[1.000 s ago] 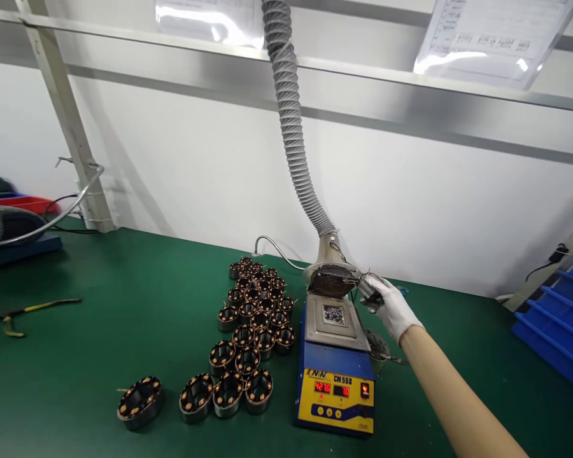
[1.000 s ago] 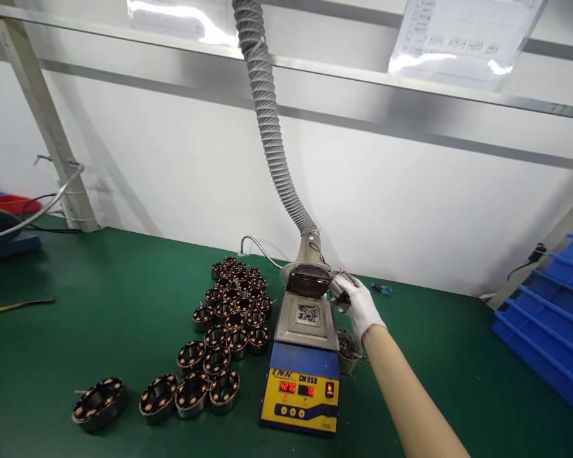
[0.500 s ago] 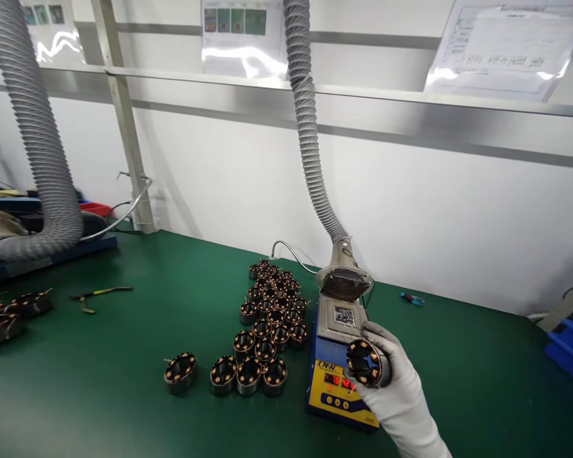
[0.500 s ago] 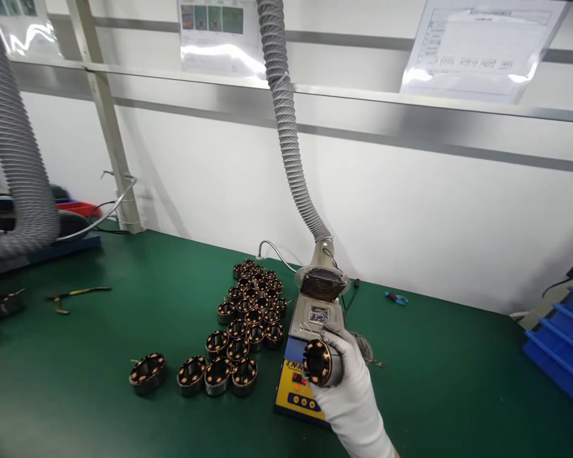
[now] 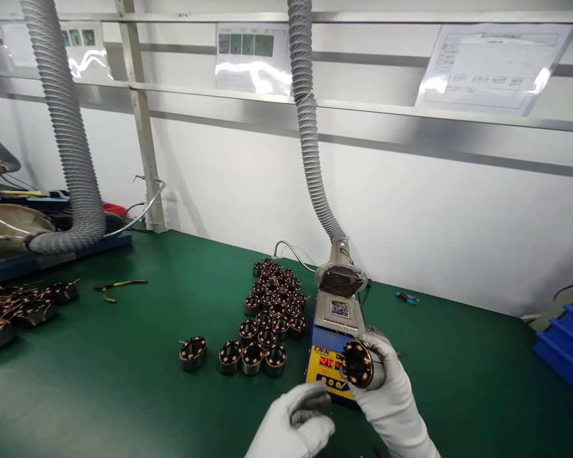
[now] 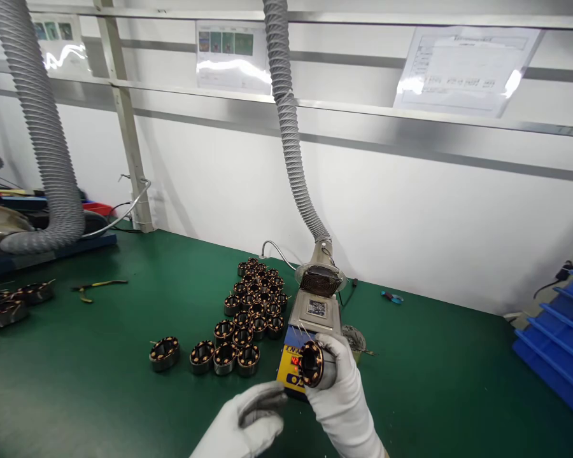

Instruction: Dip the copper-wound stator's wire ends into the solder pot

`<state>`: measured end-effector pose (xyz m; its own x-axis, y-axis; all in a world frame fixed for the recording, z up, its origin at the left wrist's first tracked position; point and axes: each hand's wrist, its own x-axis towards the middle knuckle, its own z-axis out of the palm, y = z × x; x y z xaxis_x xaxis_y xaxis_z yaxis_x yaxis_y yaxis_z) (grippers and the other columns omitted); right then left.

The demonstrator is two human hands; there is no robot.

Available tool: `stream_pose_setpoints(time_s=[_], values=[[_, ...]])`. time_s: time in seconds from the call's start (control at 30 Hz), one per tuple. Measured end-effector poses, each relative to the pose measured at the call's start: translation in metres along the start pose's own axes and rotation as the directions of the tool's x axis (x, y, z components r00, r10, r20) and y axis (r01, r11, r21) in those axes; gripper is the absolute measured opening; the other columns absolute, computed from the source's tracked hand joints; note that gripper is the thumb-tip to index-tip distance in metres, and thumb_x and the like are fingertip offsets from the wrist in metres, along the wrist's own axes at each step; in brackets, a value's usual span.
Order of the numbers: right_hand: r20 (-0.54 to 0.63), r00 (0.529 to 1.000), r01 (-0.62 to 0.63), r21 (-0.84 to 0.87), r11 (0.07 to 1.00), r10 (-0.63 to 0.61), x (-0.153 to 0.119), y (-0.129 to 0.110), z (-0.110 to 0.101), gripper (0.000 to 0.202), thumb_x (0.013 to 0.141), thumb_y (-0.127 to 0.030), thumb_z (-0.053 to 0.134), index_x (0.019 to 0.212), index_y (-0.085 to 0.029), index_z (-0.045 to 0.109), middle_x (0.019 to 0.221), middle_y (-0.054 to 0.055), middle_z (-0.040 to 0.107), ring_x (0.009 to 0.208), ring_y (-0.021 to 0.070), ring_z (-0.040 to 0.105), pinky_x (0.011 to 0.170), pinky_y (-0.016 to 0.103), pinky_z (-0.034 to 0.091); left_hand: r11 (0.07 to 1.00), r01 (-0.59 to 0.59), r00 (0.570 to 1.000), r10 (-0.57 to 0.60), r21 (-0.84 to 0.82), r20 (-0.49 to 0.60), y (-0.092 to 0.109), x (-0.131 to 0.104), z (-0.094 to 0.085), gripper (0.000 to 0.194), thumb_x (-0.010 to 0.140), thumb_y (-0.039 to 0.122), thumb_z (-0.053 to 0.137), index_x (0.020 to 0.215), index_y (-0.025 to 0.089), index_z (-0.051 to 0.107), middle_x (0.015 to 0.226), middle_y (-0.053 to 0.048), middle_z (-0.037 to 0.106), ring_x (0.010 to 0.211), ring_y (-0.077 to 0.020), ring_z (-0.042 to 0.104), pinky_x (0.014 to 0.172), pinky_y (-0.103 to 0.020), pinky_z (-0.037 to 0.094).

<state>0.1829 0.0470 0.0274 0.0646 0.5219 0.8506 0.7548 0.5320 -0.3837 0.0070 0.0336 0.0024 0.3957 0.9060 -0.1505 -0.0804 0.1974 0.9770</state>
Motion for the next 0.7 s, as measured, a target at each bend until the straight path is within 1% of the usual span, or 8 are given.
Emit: stream_pose_setpoints(time_s=[0.2,0.27,0.33,0.4,0.5,0.6,0.67,0.7], values=[[0.080,0.997,0.018,-0.011,1.000,-0.017,-0.009,0.002,-0.006,0.051,0.066,-0.014,0.058,0.115,-0.021,0.047,0.106,0.008,0.057,0.098,0.0230,0.060,0.086,0.034,0.051,0.995,-0.076,0.962,0.089,-0.060,0.260,0.025,0.013,0.020,0.036,0.062,0.019,0.059,0.097,0.013,0.063,0.086,-0.005,0.065,0.075,-0.0178,0.056,0.069,-0.028,0.044],[0.142,0.989,-0.048,0.016,0.999,0.045,-0.016,0.003,-0.007,0.059,0.065,-0.010,0.054,0.122,-0.022,0.044,0.113,0.009,0.055,0.105,0.0239,0.057,0.090,0.036,0.048,0.994,-0.097,0.959,0.104,-0.040,0.264,0.032,0.013,0.022,0.024,0.062,0.023,0.058,0.082,0.012,0.064,0.074,-0.003,0.061,0.066,-0.0153,0.052,0.064,-0.027,0.041],[0.231,0.955,-0.206,0.061,0.977,0.187,-0.021,0.003,-0.010,0.065,0.061,-0.009,0.053,0.124,-0.023,0.044,0.122,0.010,0.052,0.114,0.0259,0.051,0.097,0.039,0.042,0.997,-0.069,0.973,0.073,-0.028,0.218,0.036,0.014,0.022,0.018,0.058,0.028,0.056,0.066,0.013,0.060,0.062,-0.002,0.056,0.058,-0.0144,0.047,0.057,-0.027,0.038],[0.403,0.850,-0.435,0.175,0.883,0.339,-0.023,0.001,-0.014,0.067,0.058,-0.012,0.056,0.124,-0.022,0.046,0.126,0.010,0.051,0.119,0.0278,0.047,0.101,0.041,0.038,0.999,-0.034,0.984,0.039,-0.036,0.173,0.035,0.016,0.021,0.016,0.053,0.030,0.053,0.057,0.015,0.055,0.056,0.000,0.052,0.054,-0.0141,0.044,0.054,-0.027,0.036],[0.692,0.602,-0.747,0.311,0.588,0.399,-0.021,-0.004,-0.018,0.062,0.055,-0.019,0.062,0.117,-0.019,0.051,0.117,0.010,0.059,0.110,0.0294,0.054,0.094,0.039,0.043,0.999,-0.033,0.989,0.031,0.012,0.142,0.024,0.020,0.014,0.015,0.051,0.029,0.052,0.057,0.015,0.056,0.057,0.000,0.054,0.057,-0.0147,0.046,0.057,-0.027,0.037],[0.799,0.411,-0.873,0.206,0.443,0.438,-0.010,-0.007,-0.020,0.062,0.049,-0.016,0.070,0.108,-0.017,0.055,0.098,0.007,0.067,0.090,0.0277,0.062,0.079,0.035,0.049,0.976,-0.066,0.990,0.038,0.206,0.137,0.009,0.017,0.000,0.014,0.053,0.024,0.052,0.059,0.016,0.062,0.060,0.000,0.060,0.061,-0.0164,0.051,0.061,-0.027,0.039],[0.797,0.371,-0.888,0.155,0.433,0.476,0.002,-0.003,-0.021,0.062,0.047,-0.018,0.076,0.106,-0.017,0.057,0.093,0.006,0.067,0.083,0.0255,0.063,0.075,0.034,0.050,0.937,-0.035,0.994,-0.003,0.347,0.110,-0.001,0.004,-0.013,0.007,0.055,0.019,0.057,0.058,0.018,0.064,0.062,0.000,0.063,0.066,-0.0181,0.055,0.066,-0.027,0.041],[0.767,0.398,-0.884,0.175,0.433,0.503,0.009,0.001,-0.022,0.062,0.047,-0.022,0.077,0.105,-0.017,0.057,0.094,0.006,0.067,0.084,0.0250,0.063,0.076,0.034,0.049,0.920,0.000,0.996,-0.037,0.391,0.086,-0.004,-0.006,-0.021,0.004,0.057,0.017,0.061,0.058,0.019,0.064,0.065,0.000,0.065,0.069,-0.0188,0.057,0.070,-0.028,0.043]])
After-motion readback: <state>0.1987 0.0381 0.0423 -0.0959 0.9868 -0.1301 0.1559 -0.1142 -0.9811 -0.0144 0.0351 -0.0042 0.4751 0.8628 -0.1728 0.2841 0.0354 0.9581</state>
